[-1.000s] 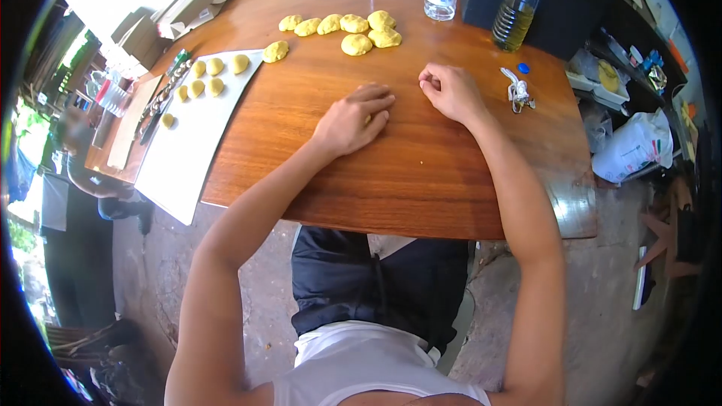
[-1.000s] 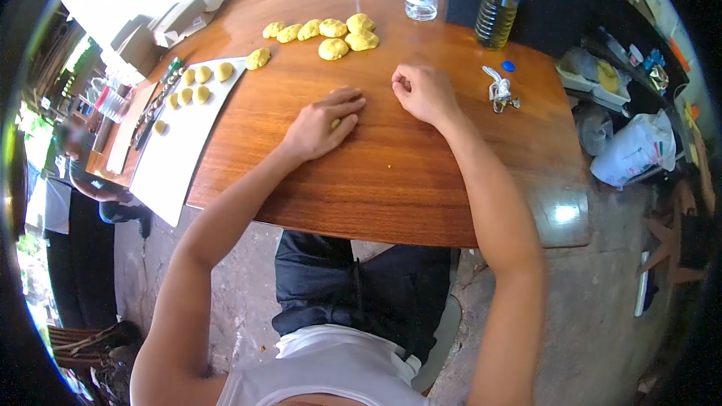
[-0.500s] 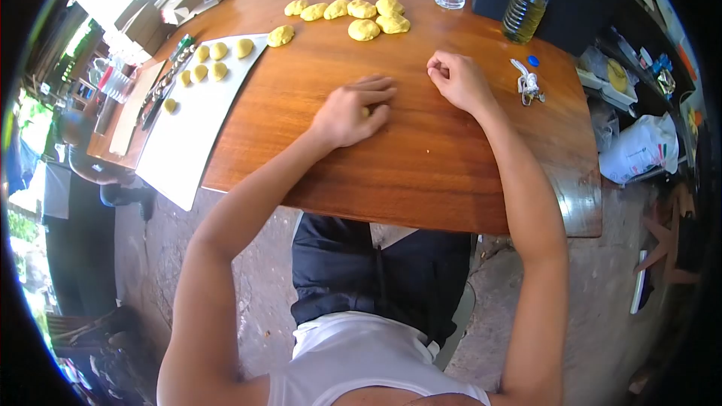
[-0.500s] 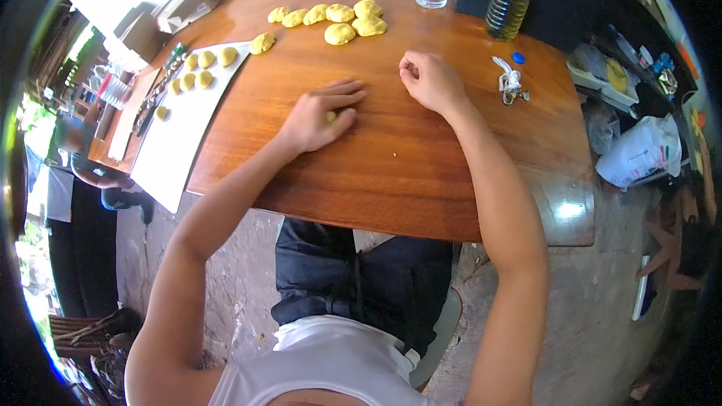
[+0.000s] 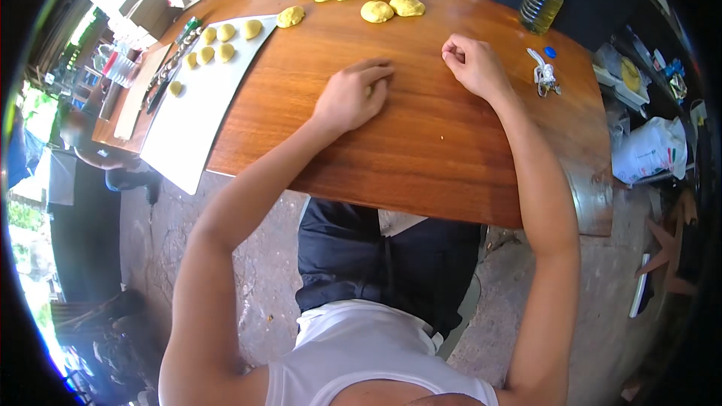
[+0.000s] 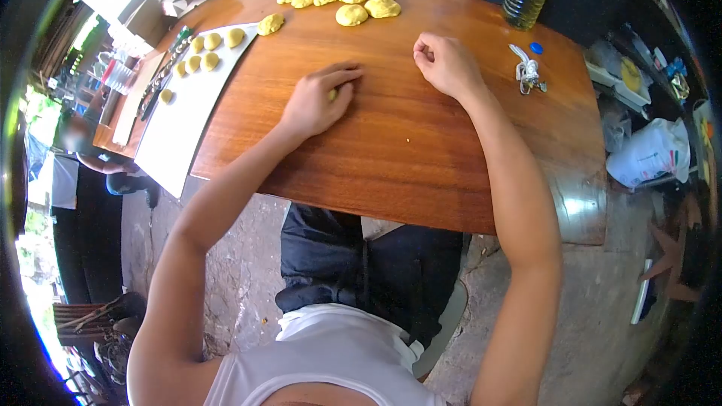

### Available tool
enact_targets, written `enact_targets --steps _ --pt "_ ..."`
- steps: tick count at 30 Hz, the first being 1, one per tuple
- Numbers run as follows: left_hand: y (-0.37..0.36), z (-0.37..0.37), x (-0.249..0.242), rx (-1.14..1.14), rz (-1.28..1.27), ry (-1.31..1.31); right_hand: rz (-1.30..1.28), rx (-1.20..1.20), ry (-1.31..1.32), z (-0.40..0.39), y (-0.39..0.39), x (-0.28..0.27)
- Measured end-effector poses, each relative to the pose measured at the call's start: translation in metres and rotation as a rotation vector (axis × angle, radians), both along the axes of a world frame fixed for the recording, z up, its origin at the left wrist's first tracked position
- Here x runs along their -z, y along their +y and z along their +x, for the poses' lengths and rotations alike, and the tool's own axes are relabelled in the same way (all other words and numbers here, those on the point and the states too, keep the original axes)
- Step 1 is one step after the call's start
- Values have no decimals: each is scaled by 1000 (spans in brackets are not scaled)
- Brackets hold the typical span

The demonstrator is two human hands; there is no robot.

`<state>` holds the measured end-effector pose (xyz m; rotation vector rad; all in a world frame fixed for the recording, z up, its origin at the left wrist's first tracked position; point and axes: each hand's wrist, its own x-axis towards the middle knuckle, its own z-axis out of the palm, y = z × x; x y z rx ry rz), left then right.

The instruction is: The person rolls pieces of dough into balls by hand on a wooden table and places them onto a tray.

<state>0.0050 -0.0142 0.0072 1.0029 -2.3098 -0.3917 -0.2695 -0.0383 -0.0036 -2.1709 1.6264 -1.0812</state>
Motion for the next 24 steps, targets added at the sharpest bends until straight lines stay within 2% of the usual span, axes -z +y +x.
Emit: enact_targets --steps 2,4,8,9,11,15,17,19,21,24 --pt "2 -15 6 -53 -16 11 17 19 20 1 7 -6" --pt "16 -15 11 83 -219 18 27 30 36 1 7 -6" --pt "79 32 -4 124 -125 -100 -18 -11 -1 -1 3 -3" --pt "76 38 -6 131 -117 -106 -13 -21 -5 -2 5 -1" --pt "67 46 -6 -106 -122 -115 -6 -32 -10 -1 5 1" --pt "5 8 3 -146 -161 -63 -37 37 53 1 6 -2" --pt "-1 -25 -1 -44 -55 -22 -26 46 57 1 7 -3" --pt "8 -30 9 33 -141 1 -11 41 58 1 7 -5" --pt "30 -17 9 165 -223 9 35 11 9 0 5 -4" --pt "70 26 -7 176 -157 -92 -56 -4 12 -1 6 -1"
